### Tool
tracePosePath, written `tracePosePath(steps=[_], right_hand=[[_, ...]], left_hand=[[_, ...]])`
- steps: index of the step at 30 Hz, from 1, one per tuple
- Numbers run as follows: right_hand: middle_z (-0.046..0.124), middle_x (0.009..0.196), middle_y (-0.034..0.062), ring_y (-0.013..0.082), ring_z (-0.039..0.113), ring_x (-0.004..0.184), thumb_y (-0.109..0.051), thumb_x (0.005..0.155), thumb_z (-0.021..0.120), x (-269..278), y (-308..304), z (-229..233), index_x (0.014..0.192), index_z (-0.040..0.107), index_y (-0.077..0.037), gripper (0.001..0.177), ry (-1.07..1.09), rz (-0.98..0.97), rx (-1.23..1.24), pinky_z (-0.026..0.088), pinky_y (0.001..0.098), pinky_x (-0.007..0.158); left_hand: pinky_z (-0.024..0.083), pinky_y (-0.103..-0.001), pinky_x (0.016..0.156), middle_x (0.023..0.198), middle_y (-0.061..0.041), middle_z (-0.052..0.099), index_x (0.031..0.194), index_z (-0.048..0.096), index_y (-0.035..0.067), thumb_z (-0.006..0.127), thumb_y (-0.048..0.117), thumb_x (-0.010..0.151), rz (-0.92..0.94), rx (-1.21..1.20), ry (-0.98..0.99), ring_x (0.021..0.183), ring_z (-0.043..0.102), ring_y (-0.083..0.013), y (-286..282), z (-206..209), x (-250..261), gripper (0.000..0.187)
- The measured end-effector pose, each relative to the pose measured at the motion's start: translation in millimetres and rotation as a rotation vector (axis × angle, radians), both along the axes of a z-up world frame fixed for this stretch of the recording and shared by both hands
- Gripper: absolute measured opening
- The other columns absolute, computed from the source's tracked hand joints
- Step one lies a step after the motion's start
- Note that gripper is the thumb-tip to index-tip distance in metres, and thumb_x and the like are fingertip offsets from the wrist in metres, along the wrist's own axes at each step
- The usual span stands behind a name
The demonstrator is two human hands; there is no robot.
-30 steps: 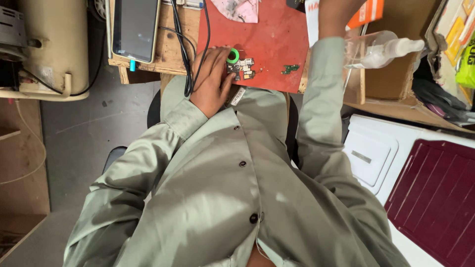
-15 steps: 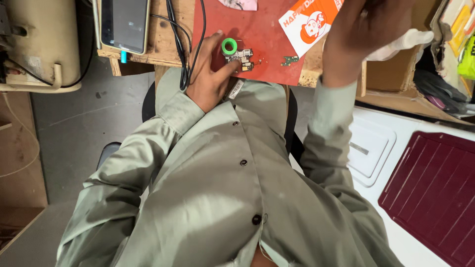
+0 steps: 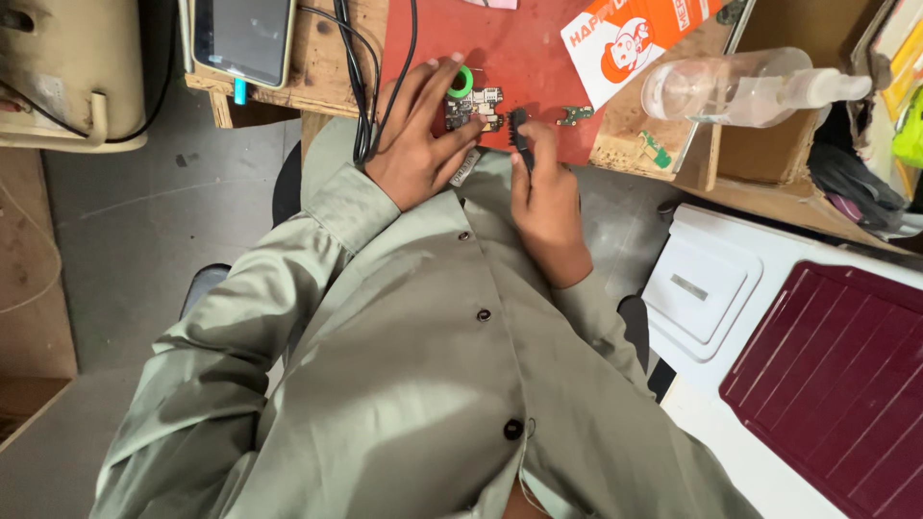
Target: The person sits with a small circuit board on their lap, sprays it with a liquid from a bottle, and uses a blue-handled screwdriver to scrape and clean the board's surface. They also use a small brush to sweep debris off the board.
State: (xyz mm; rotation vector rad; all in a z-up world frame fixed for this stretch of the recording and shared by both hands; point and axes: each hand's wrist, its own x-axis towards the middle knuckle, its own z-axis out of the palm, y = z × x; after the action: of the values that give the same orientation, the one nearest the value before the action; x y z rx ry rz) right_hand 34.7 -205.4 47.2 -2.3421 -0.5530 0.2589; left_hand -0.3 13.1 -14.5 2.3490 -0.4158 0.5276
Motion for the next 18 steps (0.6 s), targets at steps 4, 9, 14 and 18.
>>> tracePosePath(steps=[4,9,14,18], right_hand=[[0.068,0.105,0.0258,0.0460,0.066,0.096,-0.004,0.105,0.057,-3,7,1,0.133,0.049,-0.002,0.030,-0.030,0.025,-0.068,0.050,0.0498,0.084],[0.068,0.107,0.0227,0.0459,0.066,0.099,-0.003,0.106,0.056,-2,13,-3,0.123,0.050,-0.003,0.018,-0.163,0.079,-0.047,0.050,0.0516,0.087],[0.069,0.096,0.0227,0.0409,0.070,0.085,-0.009,0.106,0.059,11,21,-13,0.124,0.056,-0.003,0.019,0.169,-0.106,-0.103,0.051,0.0467,0.072],[0.070,0.105,0.0215,0.0385,0.070,0.084,-0.003,0.105,0.059,0,10,-5,0.119,0.053,-0.003,0.015,-0.076,0.090,0.072,0.054,0.0417,0.075]], left_hand=[[0.037,-0.056,0.116,0.162,-0.022,0.038,0.130,0.076,0.015,0.082,0.021,0.095,0.001,0.014,0.008,0.146,0.040,-0.0430,-3,-5,0,0.036],[0.035,-0.056,0.116,0.162,-0.023,0.039,0.129,0.075,0.014,0.081,0.020,0.094,-0.004,-0.008,0.051,0.148,0.038,-0.0426,-3,-6,-3,0.036],[0.033,-0.055,0.119,0.166,-0.023,0.035,0.127,0.076,0.016,0.082,0.022,0.094,0.036,0.010,0.050,0.152,0.035,-0.0420,-4,-6,-4,0.034],[0.033,-0.054,0.120,0.164,-0.023,0.032,0.127,0.077,0.015,0.080,0.018,0.094,0.016,-0.005,0.057,0.154,0.033,-0.0422,-3,-5,-4,0.033]])
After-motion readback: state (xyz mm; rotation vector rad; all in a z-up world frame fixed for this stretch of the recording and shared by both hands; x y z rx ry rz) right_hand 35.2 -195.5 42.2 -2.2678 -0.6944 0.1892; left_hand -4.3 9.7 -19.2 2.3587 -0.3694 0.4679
